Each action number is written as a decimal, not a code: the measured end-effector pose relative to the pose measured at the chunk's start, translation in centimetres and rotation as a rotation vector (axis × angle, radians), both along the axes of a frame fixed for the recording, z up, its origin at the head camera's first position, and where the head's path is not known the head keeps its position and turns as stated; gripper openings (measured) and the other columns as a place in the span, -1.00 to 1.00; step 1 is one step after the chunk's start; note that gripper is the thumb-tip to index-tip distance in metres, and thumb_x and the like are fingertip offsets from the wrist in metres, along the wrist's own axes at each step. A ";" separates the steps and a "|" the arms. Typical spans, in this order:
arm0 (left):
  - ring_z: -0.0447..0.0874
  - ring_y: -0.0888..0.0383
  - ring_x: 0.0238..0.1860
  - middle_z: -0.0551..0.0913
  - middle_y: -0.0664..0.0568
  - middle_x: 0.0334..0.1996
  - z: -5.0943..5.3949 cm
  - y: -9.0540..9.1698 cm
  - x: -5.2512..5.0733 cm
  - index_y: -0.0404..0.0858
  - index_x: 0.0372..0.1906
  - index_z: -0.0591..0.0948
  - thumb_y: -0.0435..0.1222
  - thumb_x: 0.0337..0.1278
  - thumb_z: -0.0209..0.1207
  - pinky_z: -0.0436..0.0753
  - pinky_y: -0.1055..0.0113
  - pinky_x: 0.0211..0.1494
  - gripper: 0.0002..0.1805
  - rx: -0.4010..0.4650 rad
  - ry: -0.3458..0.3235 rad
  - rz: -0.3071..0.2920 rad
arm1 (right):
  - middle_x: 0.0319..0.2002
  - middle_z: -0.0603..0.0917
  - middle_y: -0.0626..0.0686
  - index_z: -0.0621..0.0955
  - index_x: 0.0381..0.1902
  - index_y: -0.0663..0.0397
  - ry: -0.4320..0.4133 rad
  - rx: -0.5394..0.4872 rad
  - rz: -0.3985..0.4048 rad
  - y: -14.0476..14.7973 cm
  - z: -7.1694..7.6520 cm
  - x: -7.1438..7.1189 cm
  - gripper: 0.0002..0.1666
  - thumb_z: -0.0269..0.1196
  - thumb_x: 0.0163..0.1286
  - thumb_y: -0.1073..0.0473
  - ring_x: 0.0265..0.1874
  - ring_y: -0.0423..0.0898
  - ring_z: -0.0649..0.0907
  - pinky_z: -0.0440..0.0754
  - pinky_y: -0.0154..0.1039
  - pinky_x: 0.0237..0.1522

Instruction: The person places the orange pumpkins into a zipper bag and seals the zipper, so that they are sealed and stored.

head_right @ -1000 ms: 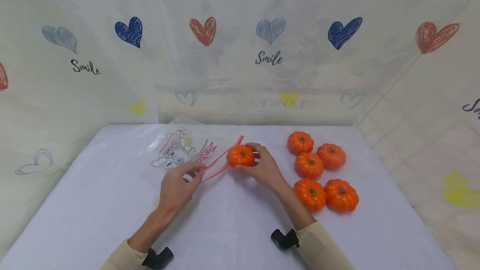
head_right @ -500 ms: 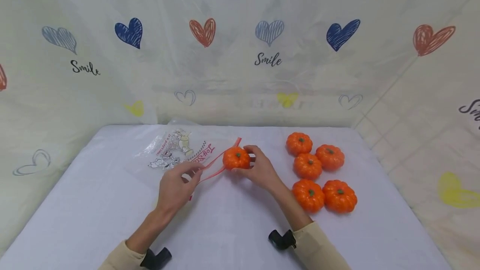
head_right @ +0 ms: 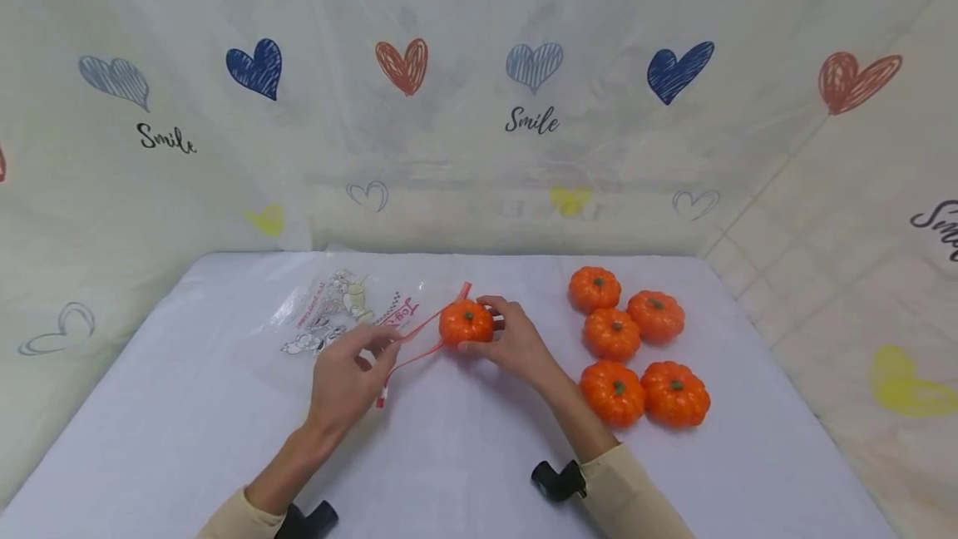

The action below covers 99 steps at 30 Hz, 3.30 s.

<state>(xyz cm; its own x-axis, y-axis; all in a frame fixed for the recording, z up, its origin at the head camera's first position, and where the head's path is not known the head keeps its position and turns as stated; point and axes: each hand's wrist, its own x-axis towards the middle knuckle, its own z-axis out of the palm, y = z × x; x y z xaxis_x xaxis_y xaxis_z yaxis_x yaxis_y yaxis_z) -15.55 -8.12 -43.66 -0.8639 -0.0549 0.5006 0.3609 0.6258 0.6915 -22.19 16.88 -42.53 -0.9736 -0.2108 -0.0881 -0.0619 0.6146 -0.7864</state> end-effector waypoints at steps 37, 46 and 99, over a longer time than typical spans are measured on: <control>0.49 0.23 -0.42 0.56 0.19 -0.49 0.0 0.1 -0.3 0.01 -0.18 0.82 -0.25 0.24 0.43 0.51 0.48 -0.42 -0.90 0.055 -0.013 0.023 | 0.34 0.55 0.13 0.46 0.45 -0.09 0.033 -0.077 0.046 -1.1 -0.4 -0.6 -0.16 0.53 0.27 0.02 0.23 0.13 0.64 0.75 0.01 0.17; 0.50 0.20 -0.36 0.58 0.18 -0.43 0.2 0.0 -0.2 0.05 -0.16 0.81 -0.23 0.27 0.41 0.54 0.47 -0.33 -0.89 0.105 -0.043 -0.010 | 0.34 0.56 0.16 0.46 0.46 -0.05 0.046 -0.061 0.071 -1.6 -0.6 -0.8 -0.16 0.53 0.27 0.05 0.21 0.14 0.65 0.72 0.06 0.20; 0.81 0.16 0.08 0.85 0.16 -0.12 0.5 0.2 -0.2 -0.05 -0.12 0.77 -0.27 0.35 0.35 0.69 0.09 0.30 -0.91 0.219 -0.053 -0.066 | 0.11 0.70 0.21 0.52 0.27 0.05 0.037 -0.101 -0.108 -5.0 -1.2 -0.6 -0.29 0.56 0.21 0.13 0.01 0.10 0.76 0.82 -0.06 -0.05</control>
